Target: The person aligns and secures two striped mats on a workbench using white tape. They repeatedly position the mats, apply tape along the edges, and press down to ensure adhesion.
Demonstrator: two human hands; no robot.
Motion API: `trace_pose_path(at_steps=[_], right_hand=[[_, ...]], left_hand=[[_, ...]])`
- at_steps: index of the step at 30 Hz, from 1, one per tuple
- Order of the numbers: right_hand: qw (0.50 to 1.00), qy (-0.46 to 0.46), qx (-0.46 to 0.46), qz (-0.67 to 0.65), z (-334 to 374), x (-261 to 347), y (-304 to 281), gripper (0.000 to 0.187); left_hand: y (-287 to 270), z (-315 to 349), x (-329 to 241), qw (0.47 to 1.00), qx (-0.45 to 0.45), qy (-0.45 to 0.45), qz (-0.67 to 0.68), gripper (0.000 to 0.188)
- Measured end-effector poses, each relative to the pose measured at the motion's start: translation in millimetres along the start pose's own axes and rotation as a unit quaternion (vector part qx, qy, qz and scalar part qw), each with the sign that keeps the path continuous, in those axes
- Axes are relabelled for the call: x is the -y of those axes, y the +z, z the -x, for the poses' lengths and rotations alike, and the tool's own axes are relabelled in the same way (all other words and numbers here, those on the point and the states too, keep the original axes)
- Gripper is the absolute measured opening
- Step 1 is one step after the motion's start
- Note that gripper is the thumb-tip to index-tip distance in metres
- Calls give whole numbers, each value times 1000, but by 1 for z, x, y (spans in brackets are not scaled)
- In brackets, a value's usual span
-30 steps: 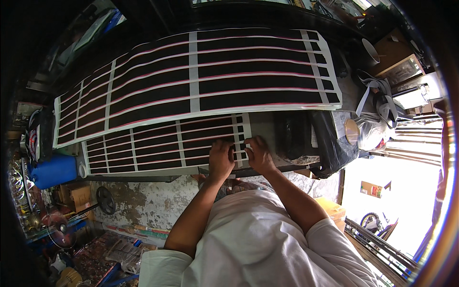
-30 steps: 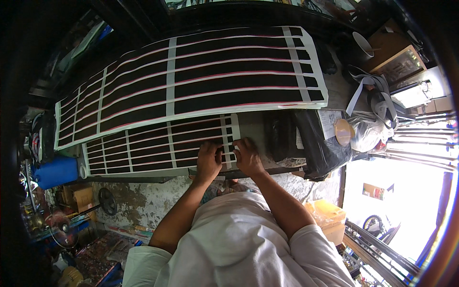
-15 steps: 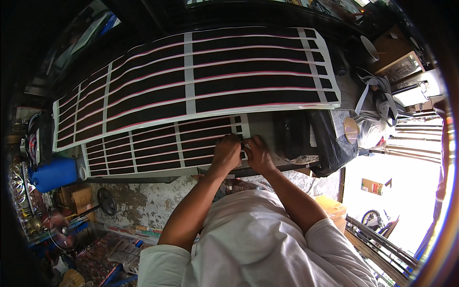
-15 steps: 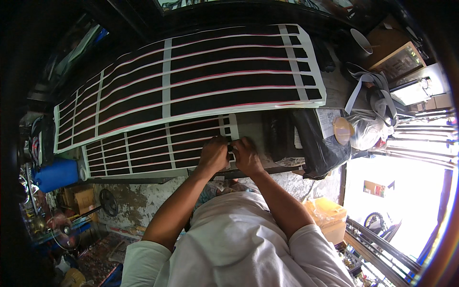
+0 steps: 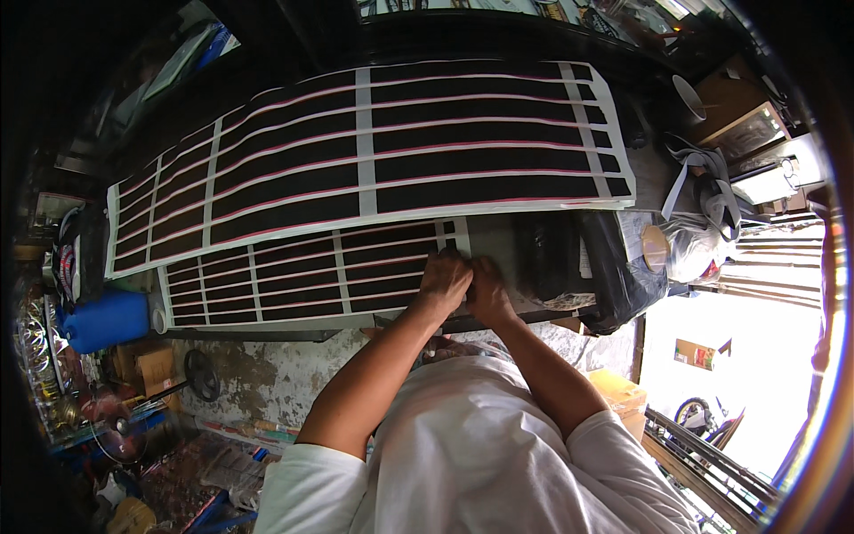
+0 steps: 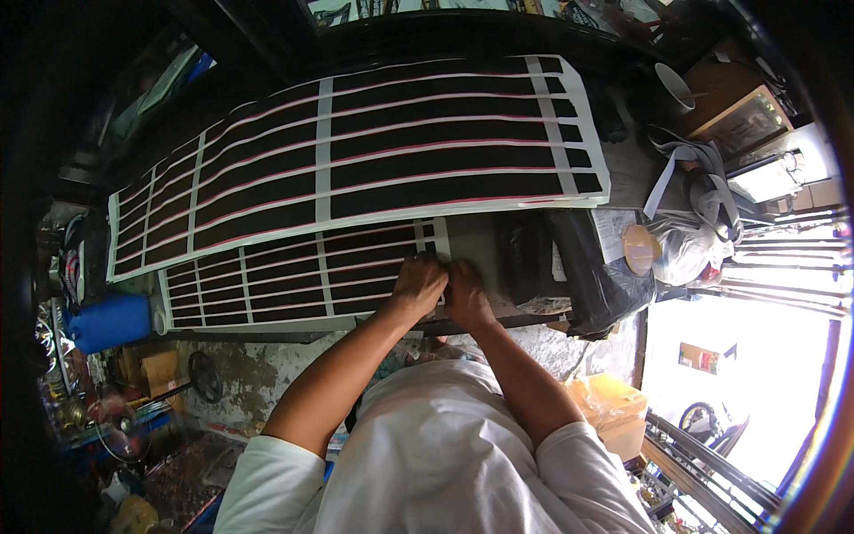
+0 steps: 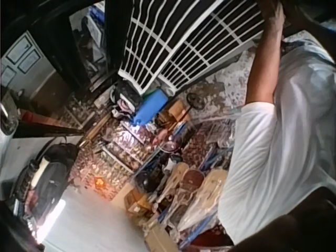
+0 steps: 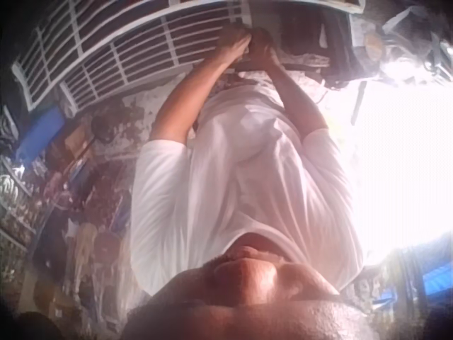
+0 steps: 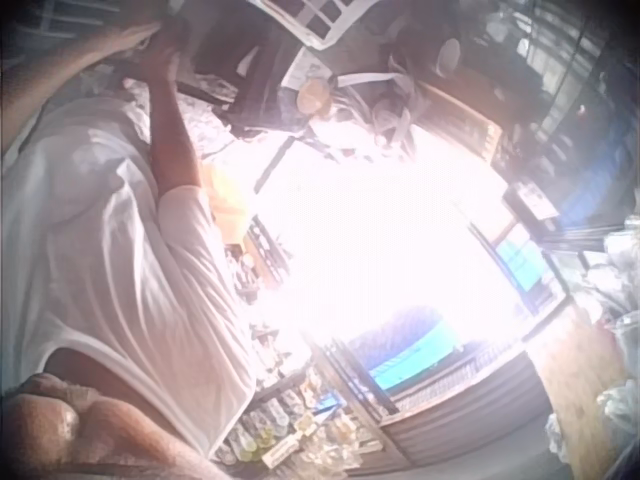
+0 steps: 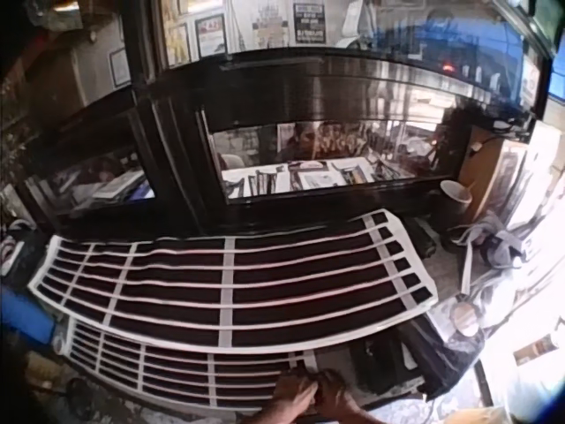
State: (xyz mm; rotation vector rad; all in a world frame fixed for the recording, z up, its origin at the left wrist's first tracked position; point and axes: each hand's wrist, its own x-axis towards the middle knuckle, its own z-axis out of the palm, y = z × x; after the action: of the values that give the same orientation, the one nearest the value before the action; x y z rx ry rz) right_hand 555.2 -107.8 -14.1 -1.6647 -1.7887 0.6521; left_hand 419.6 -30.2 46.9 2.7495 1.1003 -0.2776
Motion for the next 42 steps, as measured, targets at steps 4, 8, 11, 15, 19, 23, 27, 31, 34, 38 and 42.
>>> trace_pose_path(at_steps=[4, 8, 11, 15, 19, 23, 27, 31, 34, 38, 42], right_hand=[[999, 33, 33, 0, 2, -4, 1, 56], [999, 32, 44, 5, 5, -19, 10, 65], [999, 10, 42, 19, 3, -22, 13, 68], [1000, 0, 19, 25, 3, -14, 9, 60], [994, 78, 58, -50, -9, -2, -2, 41], [985, 139, 0, -105, -11, -3, 7, 32], [997, 29, -70, -17, -34, 10, 9, 31], [996, 73, -3, 57, -47, 22, 12, 33], [991, 107, 24, 80, -52, 20, 18, 34], [992, 93, 30, 74, -55, 10, 21, 32], [989, 149, 0, -6, -52, -3, 27, 30]], left_hand=[[-3, 0, -4, 999, 27, -8, -18, 21], [8, -4, -11, 998, 16, -36, -38, 21], [16, -7, -13, 997, 14, -47, -55, 21], [17, -4, -8, 999, -11, -34, -27, 22], [22, 36, 23, 982, -141, -58, 108, 21], [24, 115, 83, 906, -273, -266, 181, 23], [47, 186, 150, 907, -247, -334, 73, 40], [52, 200, 165, 927, -212, -279, 134, 45], [64, 199, 169, 934, -200, -254, 153, 46], [74, 193, 165, 939, -157, -288, 105, 51], [80, 191, 159, 938, -125, -311, 89, 52]])
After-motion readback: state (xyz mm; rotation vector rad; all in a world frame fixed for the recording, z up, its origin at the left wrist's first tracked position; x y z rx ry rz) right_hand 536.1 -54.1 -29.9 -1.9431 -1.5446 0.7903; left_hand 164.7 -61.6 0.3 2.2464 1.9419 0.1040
